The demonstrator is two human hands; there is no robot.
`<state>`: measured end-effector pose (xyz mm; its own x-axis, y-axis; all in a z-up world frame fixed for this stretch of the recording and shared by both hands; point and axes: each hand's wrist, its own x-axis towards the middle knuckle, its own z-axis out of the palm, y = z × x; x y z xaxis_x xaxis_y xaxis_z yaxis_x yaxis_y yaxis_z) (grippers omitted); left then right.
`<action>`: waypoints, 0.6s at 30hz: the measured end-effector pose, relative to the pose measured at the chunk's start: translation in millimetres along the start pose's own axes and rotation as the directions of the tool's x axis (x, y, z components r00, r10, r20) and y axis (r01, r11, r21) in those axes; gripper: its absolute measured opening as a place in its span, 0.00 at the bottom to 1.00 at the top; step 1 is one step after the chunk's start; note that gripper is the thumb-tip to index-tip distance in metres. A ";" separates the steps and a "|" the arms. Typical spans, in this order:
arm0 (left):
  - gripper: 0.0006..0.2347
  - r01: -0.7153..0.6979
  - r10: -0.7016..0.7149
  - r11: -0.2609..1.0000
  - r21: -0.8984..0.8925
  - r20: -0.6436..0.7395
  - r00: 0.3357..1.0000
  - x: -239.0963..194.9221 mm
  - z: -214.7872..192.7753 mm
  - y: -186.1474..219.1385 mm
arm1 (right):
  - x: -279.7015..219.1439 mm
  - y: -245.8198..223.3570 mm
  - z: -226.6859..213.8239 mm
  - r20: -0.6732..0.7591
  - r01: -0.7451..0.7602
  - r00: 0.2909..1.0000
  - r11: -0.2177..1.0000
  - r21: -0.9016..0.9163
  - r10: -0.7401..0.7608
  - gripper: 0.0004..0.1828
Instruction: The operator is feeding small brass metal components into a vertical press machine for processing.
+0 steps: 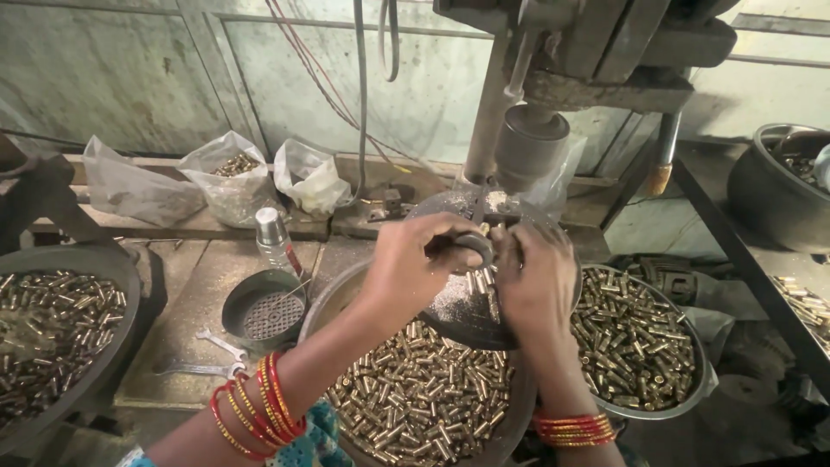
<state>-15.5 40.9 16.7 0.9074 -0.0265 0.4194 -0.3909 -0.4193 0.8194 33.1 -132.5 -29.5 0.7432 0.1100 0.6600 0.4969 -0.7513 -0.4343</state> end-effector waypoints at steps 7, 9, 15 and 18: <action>0.12 -0.084 0.084 0.996 0.006 -0.029 0.996 2.7 1.2 3.5 | -8.5 -4.4 -2.5 0.011 0.008 1.000 1.000 -0.026 -0.007 0.12; 0.12 -0.066 0.066 0.998 0.020 -0.021 0.998 3.5 1.5 4.1 | -12.9 0.0 0.2 0.023 0.014 1.000 0.999 -0.036 -0.014 0.12; 0.13 -0.111 0.113 0.992 0.055 -0.042 0.993 5.3 -1.2 0.7 | -1.3 0.8 4.3 -0.038 0.061 0.997 0.997 -0.044 -0.063 0.10; 0.13 -0.105 0.109 0.993 0.059 -0.065 0.992 3.7 -3.9 0.7 | 2.0 0.3 6.3 -0.019 0.081 0.996 0.995 -0.056 -0.082 0.12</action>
<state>-13.0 44.0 20.3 0.8474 -0.0128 0.5307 -0.4744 -0.4672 0.7461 37.6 -128.5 -32.1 0.6912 0.1589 0.7049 0.5296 -0.7750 -0.3447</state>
